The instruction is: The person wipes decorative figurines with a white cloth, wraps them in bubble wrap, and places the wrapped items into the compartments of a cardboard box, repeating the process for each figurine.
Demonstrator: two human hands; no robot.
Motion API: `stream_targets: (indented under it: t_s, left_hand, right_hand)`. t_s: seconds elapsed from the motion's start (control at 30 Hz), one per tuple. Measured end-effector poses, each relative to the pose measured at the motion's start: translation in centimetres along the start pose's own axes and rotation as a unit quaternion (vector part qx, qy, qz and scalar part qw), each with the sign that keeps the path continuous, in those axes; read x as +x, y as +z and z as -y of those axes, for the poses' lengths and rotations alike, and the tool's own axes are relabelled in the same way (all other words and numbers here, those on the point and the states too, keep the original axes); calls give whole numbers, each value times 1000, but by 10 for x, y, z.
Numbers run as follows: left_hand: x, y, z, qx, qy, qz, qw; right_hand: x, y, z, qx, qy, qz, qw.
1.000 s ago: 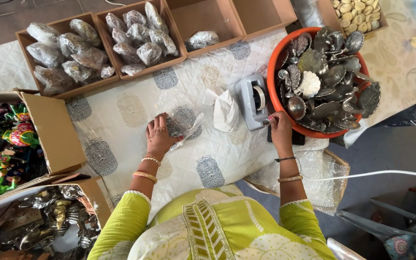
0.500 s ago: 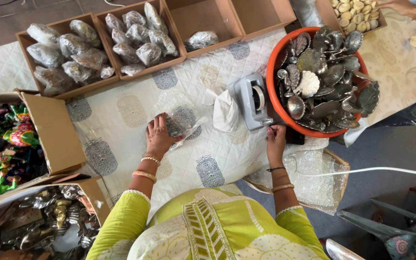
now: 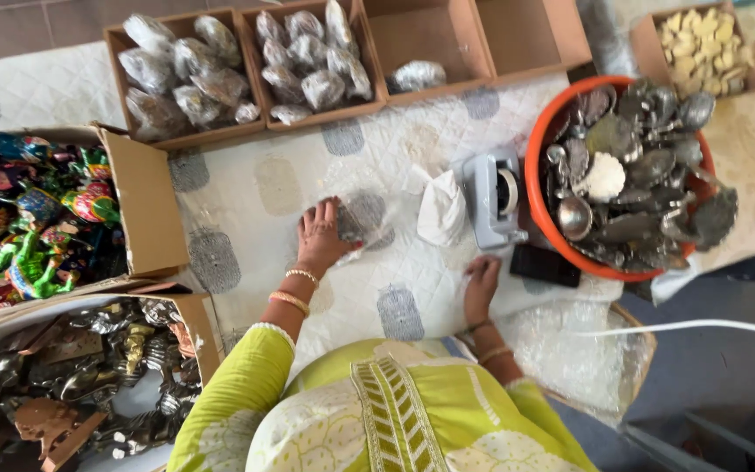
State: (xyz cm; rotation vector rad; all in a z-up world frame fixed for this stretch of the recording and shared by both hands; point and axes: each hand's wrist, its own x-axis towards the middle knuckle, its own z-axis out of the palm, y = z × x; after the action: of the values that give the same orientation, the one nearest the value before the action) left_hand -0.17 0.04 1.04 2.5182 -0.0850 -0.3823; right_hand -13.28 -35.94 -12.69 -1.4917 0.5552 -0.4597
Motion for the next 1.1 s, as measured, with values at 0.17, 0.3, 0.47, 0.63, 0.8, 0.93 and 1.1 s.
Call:
stream_targets:
  t_s: [0.17, 0.3, 0.47, 0.63, 0.8, 0.93, 1.1]
  left_hand:
    - [3, 1, 3, -1, 7, -4, 1000]
    - [2, 7, 9, 1, 21, -15, 1000]
    - [3, 4, 5, -5, 17, -14, 1000]
    - [3, 9, 10, -21, 19, -20, 999]
    - [3, 11, 12, -30, 39, -31, 998]
    - [2, 10, 13, -35, 49, -39, 997]
    - [5, 11, 14, -35, 45, -31, 998]
  right_hand:
    - [-43, 84, 40, -83, -29, 235, 968]
    - [-58, 157, 103, -153, -81, 401, 900]
    - [-41, 197, 128, -223, -120, 449, 857]
    - [-29, 206, 121, -261, -125, 476, 831]
    - [-16, 212, 101, -281, -141, 479, 819]
    - [-8, 220, 102, -325, -63, 487, 809]
    - [4, 224, 100, -316, 39, 502, 804]
